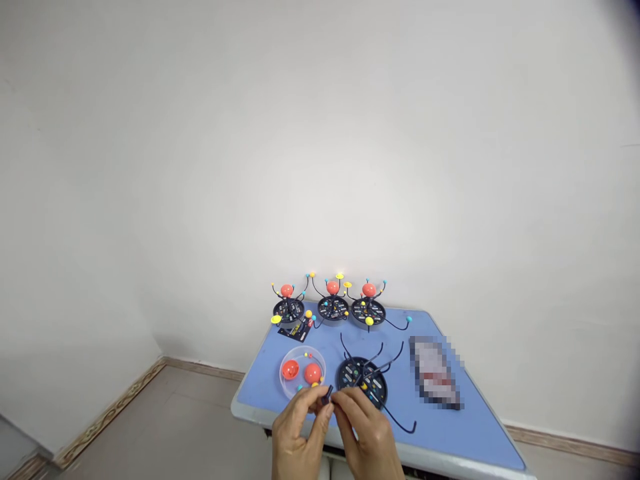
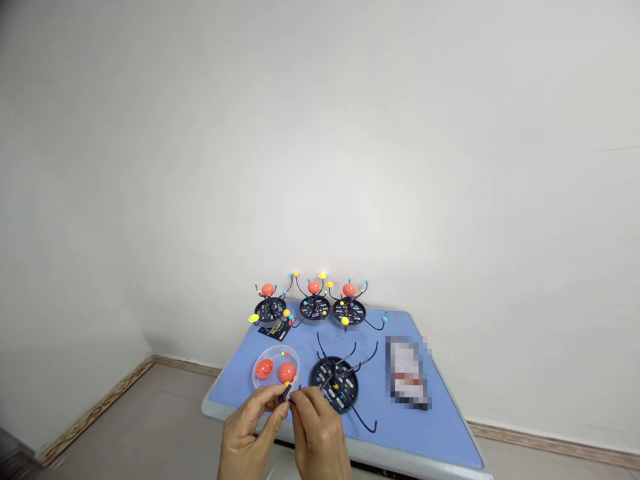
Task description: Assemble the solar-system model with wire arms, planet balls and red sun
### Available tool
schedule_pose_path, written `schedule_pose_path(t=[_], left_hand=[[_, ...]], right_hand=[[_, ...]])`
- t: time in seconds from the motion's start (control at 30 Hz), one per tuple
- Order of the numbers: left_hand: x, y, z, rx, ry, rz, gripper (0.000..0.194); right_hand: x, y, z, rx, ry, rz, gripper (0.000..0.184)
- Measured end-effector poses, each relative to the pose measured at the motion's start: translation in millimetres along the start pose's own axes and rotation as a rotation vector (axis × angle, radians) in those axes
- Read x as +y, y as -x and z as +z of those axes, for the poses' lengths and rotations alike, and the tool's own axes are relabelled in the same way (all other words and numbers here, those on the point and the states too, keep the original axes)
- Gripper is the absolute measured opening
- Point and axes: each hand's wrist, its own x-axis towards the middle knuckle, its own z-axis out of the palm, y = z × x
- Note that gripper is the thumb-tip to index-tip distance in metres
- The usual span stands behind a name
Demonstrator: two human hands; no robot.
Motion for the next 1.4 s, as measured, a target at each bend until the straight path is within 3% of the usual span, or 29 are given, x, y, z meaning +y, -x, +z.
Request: schedule_pose_path(t=[0.17,0.3,0.37,0.47,0.6,0.7,0.8,0.93,1.1,1.23,1.4], left_hand=[[0,2,-0.3,0.025,-0.023,-0.03,0.024],[-3,3,-0.6,0.043,0.092,-0.182,0.033],[-2,4,-1.2,0.081,0.193,-0.287,0.037],[-1,5,-2.3,0.134,0.291,-0.375,0.036],[-8,9,-3.0,0.052,0.273,-0.286,0.029],[-11,12,-3.1,-0.015,0.252,-0.196,0.023],[-6,13,-4.4,-0.039,0.296,-0.221,0.023],[1,12,-9.3,-0.091,0.426,-0.299,0.023],[-4,14,-15.0,-0.207,0.5,-0.261,0.017],[-7,16,-15.1,-0.221,0.506,-0.237,0.016],[-8,17,-13.7,-0.201,0.503,-0.235,0.016]], right_hand=[[4,7,6,0.005,0.161,-0.117,0.031],[3,12,10,0.047,0.116,-0.105,0.036],[0,13,11,0.138,0.03,0.003,0.034],[-9,10,8,0.273,-0.184,0.302,0.019],[-22,0,4,0.12,-0.502,0.599,0.033],[-27,-4,2,0.021,-0.593,0.718,0.044],[-28,-4,-3,0.035,-0.595,0.775,0.045],[-28,-3,-15,0.14,-0.505,0.69,0.038],[-31,0,-17,0.134,-0.291,0.414,0.029],[-31,3,-13,0.138,-0.184,0.255,0.021],[-26,4,-13,0.118,-0.142,0.186,0.018]])
